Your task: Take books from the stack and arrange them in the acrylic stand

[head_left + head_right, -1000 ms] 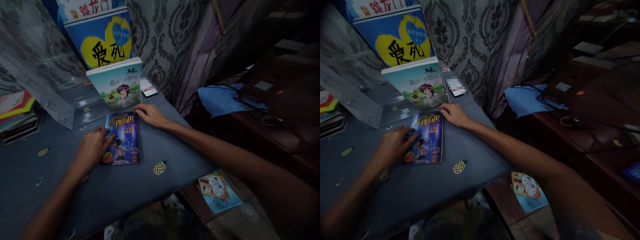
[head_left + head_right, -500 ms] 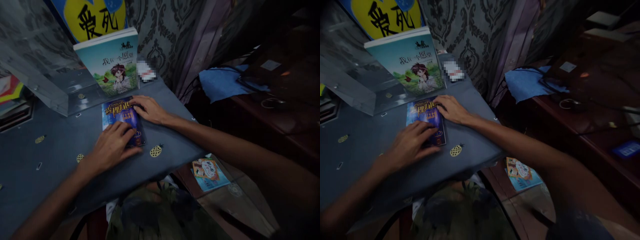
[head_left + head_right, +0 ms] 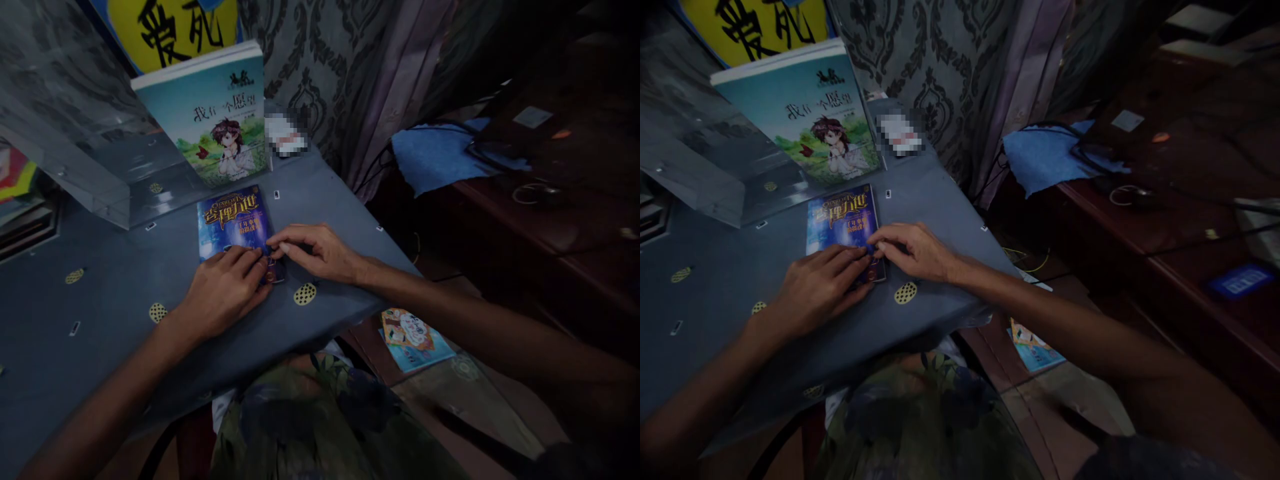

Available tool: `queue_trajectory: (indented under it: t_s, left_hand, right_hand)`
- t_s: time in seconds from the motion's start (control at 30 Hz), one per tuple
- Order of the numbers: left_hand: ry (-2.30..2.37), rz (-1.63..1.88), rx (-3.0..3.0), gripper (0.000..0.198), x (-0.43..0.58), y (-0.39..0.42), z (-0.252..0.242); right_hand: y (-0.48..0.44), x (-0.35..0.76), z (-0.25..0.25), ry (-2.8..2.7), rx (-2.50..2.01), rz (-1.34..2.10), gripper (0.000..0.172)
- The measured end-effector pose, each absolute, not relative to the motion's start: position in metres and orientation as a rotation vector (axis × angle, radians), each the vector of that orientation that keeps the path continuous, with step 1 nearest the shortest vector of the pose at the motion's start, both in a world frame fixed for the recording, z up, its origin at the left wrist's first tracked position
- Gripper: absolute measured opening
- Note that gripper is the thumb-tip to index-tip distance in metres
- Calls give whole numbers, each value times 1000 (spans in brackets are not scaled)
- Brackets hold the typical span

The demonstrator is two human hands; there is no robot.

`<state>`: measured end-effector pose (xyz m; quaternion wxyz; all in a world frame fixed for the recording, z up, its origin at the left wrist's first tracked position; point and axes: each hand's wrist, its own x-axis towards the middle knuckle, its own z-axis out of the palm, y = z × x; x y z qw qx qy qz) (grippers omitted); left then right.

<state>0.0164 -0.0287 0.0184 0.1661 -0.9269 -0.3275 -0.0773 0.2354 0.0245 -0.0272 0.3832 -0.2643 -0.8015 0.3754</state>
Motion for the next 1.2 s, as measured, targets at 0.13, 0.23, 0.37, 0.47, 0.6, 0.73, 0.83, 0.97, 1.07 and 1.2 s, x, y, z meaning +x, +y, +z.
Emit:
queue_trajectory:
  t_s: [0.13, 0.23, 0.37, 0.47, 0.6, 0.73, 0.83, 0.97, 1.07, 1.2]
  left_hand:
    - [-932, -213, -2639, 29, 16, -29, 22]
    - [-928, -201, -2651, 31, 16, -29, 25]
    - [-941, -171, -2685, 31, 14, -28, 28]
    - [-944, -176, -2721, 31, 13, -28, 28]
    - [-979, -193, -2748, 31, 12, -28, 26]
    - [-1014, -187, -2743, 31, 13, -28, 24]
    - [-995, -220, -2721, 29, 15, -30, 22]
    - [-939, -278, -2662, 28, 16, -31, 18]
    - [-941, -290, -2646, 28, 15, -31, 14]
    - [-922, -299, -2646, 28, 14, -31, 12]
  right_hand:
    - [25, 235, -27, -2017, -657, 1026, 23]
    - [24, 236, -26, -2004, -664, 1055, 23]
    - [23, 237, -25, -1998, -672, 1061, 23]
    - [23, 237, -25, -1994, -657, 1041, 23]
    - [23, 236, -23, -2019, -656, 1004, 22]
    - [23, 236, -22, -2055, -649, 945, 22]
    - [23, 236, -22, -2103, -600, 863, 20]
    - [15, 240, -23, -2173, -506, 714, 20]
    - [6, 244, -24, -2286, -414, 552, 21]
    - [-4, 248, -25, -2451, -364, 307, 22]
